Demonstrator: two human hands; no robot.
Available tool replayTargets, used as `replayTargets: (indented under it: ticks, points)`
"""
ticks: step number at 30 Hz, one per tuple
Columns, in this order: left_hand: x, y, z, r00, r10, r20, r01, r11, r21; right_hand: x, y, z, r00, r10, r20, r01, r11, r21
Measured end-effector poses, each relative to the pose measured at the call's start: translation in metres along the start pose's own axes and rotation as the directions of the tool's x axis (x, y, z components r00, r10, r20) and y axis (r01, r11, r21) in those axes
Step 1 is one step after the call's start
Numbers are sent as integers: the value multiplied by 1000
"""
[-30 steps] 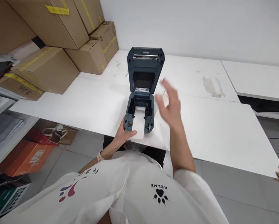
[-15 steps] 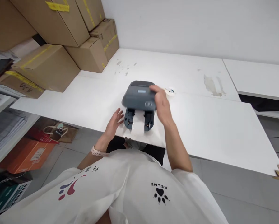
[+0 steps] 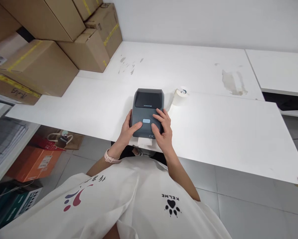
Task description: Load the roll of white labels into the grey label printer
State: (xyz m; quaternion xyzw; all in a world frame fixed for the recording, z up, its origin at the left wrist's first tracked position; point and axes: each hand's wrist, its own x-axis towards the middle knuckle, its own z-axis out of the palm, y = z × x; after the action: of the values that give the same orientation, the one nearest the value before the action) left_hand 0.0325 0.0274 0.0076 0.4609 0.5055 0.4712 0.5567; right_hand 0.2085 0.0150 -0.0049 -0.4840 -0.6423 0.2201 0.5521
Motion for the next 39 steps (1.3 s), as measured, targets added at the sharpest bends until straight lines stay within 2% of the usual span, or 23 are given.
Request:
replayTargets:
  ticks: [3, 6, 8, 10, 11, 12, 14, 16, 18, 20, 27, 32, 33, 34, 36, 37, 39]
  points:
    - [2, -2, -1, 999, 32, -23, -32, 999, 12, -3, 4, 4, 998, -42, -50, 42, 999, 10]
    - [-7, -5, -7, 999, 39, -21, -37, 997, 70, -3, 1, 6, 995, -81, -51, 79, 996, -29]
    - [-22, -10, -13, 990, 68, -122, -47, 985, 165, -2, -2, 6, 994, -109, -26, 107, 991, -76]
    - [-40, -16, -17, 950, 110, -293, -30, 963, 266, 0, -5, 7, 990, -140, 1, 139, 982, -130]
    - [-49, -18, -19, 952, 85, -295, 3, 958, 286, 0, -6, 8, 988, -152, 12, 152, 975, -159]
    - [-56, -20, -19, 972, 27, -235, 42, 958, 284, 0, -6, 8, 987, -161, 20, 162, 969, -189]
    - [-62, -19, -16, 990, -137, -27, 140, 964, 227, 0, -5, 10, 985, -172, 27, 174, 955, -239]
    - [-61, -13, -11, 942, -283, 180, 260, 955, 142, 0, -3, 10, 983, -181, 39, 185, 945, -271]
    - [-56, -6, -6, 886, -365, 287, 361, 930, 68, -1, -2, 10, 980, -191, 52, 198, 935, -293]
    - [-52, -1, -4, 860, -398, 320, 411, 911, 30, -1, -1, 8, 979, -192, 67, 203, 928, -312]
    - [-54, -17, -8, 890, -370, 269, 366, 928, 65, -2, 6, 5, 972, -203, 120, 233, 899, -371]
    - [-51, -17, -18, 862, -377, 340, 347, 926, 148, 1, 0, 5, 979, -169, 110, 201, 870, -450]
    - [-50, -15, -22, 873, -362, 326, 319, 931, 179, 0, -1, 4, 981, -158, 113, 192, 872, -450]
    - [-50, -14, -25, 905, -327, 271, 280, 939, 198, -2, -2, 4, 983, -143, 115, 179, 880, -439]
    - [-49, -11, -32, 981, -189, 47, 176, 964, 201, -9, -2, 3, 989, -110, 95, 138, 915, -379]
    - [-49, -10, -35, 991, -97, -88, 113, 974, 198, -13, -2, 2, 994, -90, 70, 108, 936, -334]
    - [-46, -9, -38, 961, 65, -269, -9, 979, 202, -23, -1, 1, 999, -42, -3, 41, 973, -229]
